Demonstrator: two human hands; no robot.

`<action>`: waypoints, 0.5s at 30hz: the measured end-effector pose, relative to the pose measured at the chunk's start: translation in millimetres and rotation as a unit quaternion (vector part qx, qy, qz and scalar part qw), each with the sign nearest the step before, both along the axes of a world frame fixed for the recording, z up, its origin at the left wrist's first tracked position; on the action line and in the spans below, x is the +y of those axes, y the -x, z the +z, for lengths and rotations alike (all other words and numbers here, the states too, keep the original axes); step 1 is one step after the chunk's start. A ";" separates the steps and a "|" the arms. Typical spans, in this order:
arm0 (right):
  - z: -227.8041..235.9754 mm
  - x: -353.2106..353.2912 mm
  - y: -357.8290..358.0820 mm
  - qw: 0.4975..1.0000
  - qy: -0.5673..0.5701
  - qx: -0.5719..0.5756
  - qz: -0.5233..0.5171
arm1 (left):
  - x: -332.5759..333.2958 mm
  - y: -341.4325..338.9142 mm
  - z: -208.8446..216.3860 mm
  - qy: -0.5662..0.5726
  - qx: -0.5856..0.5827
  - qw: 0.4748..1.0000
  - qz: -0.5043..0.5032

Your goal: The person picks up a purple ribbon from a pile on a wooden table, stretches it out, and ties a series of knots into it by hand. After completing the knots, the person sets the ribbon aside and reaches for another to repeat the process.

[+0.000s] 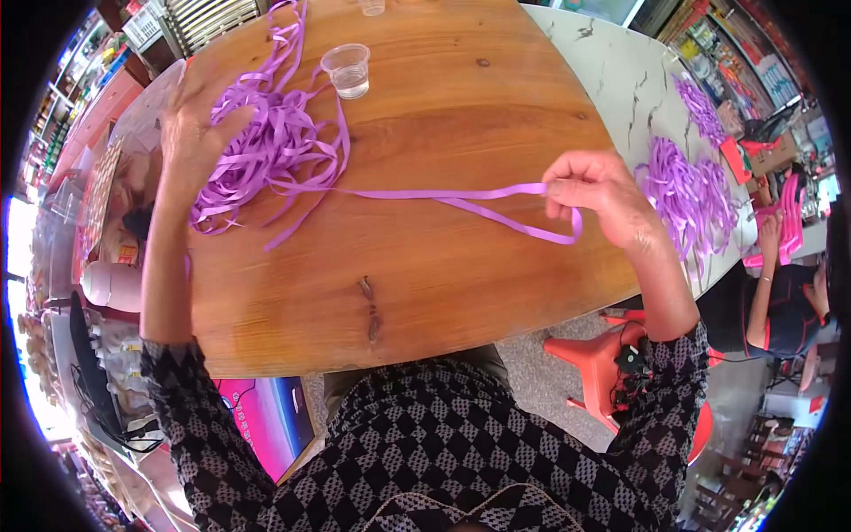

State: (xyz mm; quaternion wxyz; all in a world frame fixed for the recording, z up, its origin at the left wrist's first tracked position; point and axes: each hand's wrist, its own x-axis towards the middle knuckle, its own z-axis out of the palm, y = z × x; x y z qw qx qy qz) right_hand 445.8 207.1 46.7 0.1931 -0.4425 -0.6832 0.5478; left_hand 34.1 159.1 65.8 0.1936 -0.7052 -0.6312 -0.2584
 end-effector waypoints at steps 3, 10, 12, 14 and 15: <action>15.0 -23.2 27.4 0.997 0.060 0.048 0.023 | -15.7 -113.0 10.0 0.105 -0.344 0.895 -0.263; 19.6 -52.5 38.4 0.981 0.127 0.111 0.093 | -45.8 -190.6 -24.4 0.308 -0.475 0.777 -0.275; 18.6 -56.3 19.3 0.998 0.042 -0.011 0.048 | -56.6 -174.4 -35.5 0.261 -0.433 0.817 -0.279; 6.3 -53.2 -4.7 0.999 0.012 -0.006 0.043 | -69.5 -152.1 -47.3 0.213 -0.383 0.855 -0.277; 2.1 -53.9 -9.5 1.000 -0.014 -0.008 0.019 | -72.4 -142.1 -50.6 0.161 -0.283 0.922 -0.208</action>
